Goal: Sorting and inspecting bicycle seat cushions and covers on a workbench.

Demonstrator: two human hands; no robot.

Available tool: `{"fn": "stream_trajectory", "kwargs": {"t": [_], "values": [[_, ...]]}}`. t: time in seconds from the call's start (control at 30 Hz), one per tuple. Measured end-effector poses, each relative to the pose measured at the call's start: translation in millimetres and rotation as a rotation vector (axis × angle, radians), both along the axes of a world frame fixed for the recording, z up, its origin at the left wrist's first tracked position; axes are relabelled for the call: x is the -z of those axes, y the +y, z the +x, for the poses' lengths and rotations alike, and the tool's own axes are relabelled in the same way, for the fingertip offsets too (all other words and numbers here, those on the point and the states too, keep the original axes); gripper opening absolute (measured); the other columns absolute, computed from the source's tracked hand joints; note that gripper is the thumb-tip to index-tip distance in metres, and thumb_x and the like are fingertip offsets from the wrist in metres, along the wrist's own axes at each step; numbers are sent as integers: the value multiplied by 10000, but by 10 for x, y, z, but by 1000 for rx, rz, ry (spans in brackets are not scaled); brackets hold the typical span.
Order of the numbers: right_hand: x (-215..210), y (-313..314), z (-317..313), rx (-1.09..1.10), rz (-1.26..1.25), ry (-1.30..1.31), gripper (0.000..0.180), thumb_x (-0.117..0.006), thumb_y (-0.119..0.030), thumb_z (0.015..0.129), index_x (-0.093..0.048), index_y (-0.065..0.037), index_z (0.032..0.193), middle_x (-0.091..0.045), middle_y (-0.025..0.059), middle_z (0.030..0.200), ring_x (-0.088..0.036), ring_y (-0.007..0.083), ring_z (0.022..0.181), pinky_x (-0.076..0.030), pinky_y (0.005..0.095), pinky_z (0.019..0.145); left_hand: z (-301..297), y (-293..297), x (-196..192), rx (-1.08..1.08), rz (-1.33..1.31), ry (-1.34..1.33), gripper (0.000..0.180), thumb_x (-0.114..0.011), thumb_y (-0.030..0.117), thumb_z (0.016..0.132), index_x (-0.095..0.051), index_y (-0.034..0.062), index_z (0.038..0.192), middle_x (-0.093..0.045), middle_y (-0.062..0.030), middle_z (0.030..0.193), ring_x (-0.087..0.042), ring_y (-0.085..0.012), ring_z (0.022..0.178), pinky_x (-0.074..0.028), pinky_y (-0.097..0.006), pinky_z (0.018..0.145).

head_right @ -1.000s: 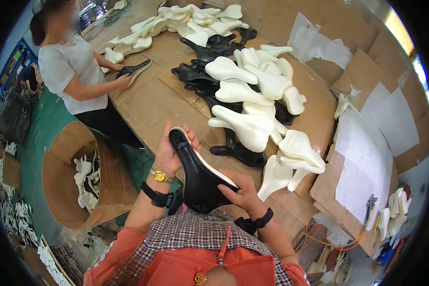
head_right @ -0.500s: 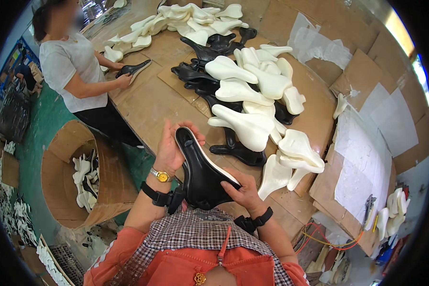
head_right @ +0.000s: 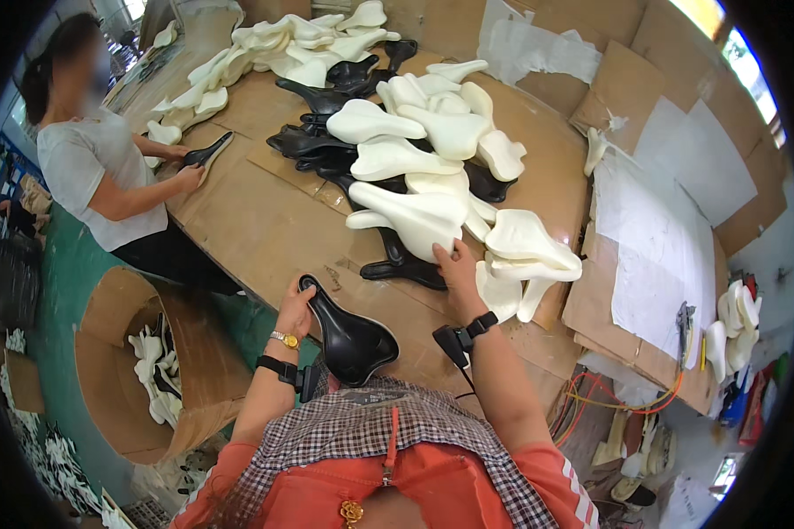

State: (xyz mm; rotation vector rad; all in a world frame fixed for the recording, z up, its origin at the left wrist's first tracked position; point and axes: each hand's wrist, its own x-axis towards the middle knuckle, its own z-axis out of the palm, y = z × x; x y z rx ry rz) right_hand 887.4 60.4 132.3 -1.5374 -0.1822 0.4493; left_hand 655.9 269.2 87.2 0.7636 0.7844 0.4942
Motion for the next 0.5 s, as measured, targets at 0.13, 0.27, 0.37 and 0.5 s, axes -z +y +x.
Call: {"fn": "stream_trajectory", "kwargs": {"t": [0.13,0.27,0.37,0.5], "values": [[-182,48,-365,-86,-27,-114,389,-646,-86,820,-493,16,1163,-598,74,1012,-575,118,804,-472,256,673,-6,25,-10,58,12,-61,343,-546,6,861,-499,30,1199,-584,-76,1056,-568,-188,950,-461,-331,869],[-477,-79,-858,-395,-270,-962,401,-687,-55,714,-544,-10,1086,-582,131,1016,-575,274,855,-467,349,772,14,69,-2,-9,401,312,459,-528,334,895,-491,24,1232,-549,-82,1161,-526,-191,1011,-383,-344,950],[-636,-135,-964,-731,-286,-1017,406,-700,-87,672,-566,-16,1049,-559,155,1078,-543,321,957,-440,387,864,82,16,-302,75,10,95,686,-412,560,900,-387,21,1323,-547,-84,1134,-548,-192,943,-452,-330,843],[-61,-172,-510,-420,-206,-835,434,-672,-97,675,-549,-3,1080,-511,197,1167,-460,365,1106,-387,421,958,-18,-5,-429,280,188,415,639,-593,390,864,-354,5,1315,-557,-92,1038,-591,-160,804,-507,-291,639]]}}
